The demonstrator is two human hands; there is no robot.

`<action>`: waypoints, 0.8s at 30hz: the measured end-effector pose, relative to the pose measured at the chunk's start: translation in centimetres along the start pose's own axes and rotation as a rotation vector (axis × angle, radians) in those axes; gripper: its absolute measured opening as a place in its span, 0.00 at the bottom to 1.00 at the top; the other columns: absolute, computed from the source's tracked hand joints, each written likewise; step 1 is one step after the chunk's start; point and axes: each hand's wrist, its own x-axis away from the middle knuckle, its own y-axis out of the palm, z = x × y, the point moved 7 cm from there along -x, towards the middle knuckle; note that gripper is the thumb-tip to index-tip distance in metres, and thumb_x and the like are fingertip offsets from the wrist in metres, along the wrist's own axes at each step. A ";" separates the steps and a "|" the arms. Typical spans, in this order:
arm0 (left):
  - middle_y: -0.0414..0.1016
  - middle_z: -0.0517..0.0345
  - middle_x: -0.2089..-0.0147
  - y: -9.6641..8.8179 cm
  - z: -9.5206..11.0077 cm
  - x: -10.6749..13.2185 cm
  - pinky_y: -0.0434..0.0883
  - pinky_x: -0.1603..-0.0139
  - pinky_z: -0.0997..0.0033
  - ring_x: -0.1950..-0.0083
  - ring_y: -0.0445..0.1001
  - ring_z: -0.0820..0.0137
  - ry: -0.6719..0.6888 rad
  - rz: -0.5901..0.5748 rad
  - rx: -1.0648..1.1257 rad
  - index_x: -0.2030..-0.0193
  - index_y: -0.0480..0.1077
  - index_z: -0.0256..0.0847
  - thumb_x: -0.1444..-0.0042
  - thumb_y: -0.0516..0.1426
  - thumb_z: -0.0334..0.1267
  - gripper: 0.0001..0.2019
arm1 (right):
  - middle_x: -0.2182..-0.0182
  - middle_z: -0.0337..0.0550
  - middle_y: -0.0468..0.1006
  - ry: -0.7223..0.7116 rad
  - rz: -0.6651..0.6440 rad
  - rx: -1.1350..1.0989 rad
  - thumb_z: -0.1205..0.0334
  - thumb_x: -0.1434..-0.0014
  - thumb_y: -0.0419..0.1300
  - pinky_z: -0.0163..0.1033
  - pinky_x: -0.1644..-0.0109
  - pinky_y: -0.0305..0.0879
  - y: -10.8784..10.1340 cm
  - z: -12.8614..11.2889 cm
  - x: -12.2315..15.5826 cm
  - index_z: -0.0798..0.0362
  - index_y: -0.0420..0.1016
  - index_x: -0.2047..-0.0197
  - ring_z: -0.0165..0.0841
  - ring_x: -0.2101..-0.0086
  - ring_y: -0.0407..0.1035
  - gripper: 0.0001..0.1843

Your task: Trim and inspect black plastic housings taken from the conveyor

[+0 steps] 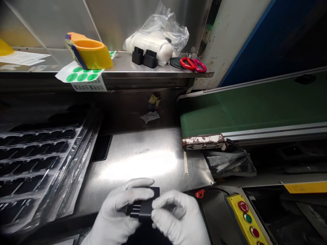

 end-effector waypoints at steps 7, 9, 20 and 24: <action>0.69 0.53 0.39 0.9 -5.3 -1.3 0.60 0.33 0.51 0.35 0.65 0.51 -0.087 -0.202 0.416 0.41 0.65 0.52 0.75 0.76 0.42 0.48 | 0.75 0.39 0.79 -0.109 0.143 0.046 0.62 0.57 0.73 0.32 0.72 0.63 1.3 -0.1 -0.1 0.52 0.80 0.78 0.28 0.75 0.70 0.07; 0.68 0.53 0.39 1.3 -6.5 -1.4 0.65 0.37 0.50 0.40 0.68 0.51 -0.056 -0.263 0.559 0.45 0.69 0.51 0.73 0.75 0.48 0.43 | 0.73 0.41 0.81 -0.046 0.047 -0.053 0.58 0.56 0.74 0.34 0.67 0.66 1.3 1.8 -0.3 0.52 0.80 0.74 0.31 0.72 0.74 0.09; 0.73 0.56 0.56 1.6 -9.1 2.7 0.65 0.71 0.76 0.71 0.68 0.76 -0.171 -0.306 0.835 0.50 0.70 0.47 0.61 0.66 0.63 0.34 | 0.54 0.44 0.76 0.327 0.663 0.143 0.60 0.35 0.58 0.45 0.56 0.73 -22.9 21.2 -4.3 0.55 0.71 0.50 0.34 0.59 0.73 0.12; 0.71 0.55 0.60 3.5 -8.6 5.5 0.63 0.75 0.74 0.73 0.66 0.75 -0.222 -0.144 0.541 0.49 0.68 0.43 0.51 0.59 0.51 0.24 | 0.57 0.43 0.76 0.116 0.679 0.197 0.57 0.35 0.59 0.44 0.59 0.74 -23.0 21.7 -7.4 0.56 0.72 0.51 0.35 0.61 0.74 0.13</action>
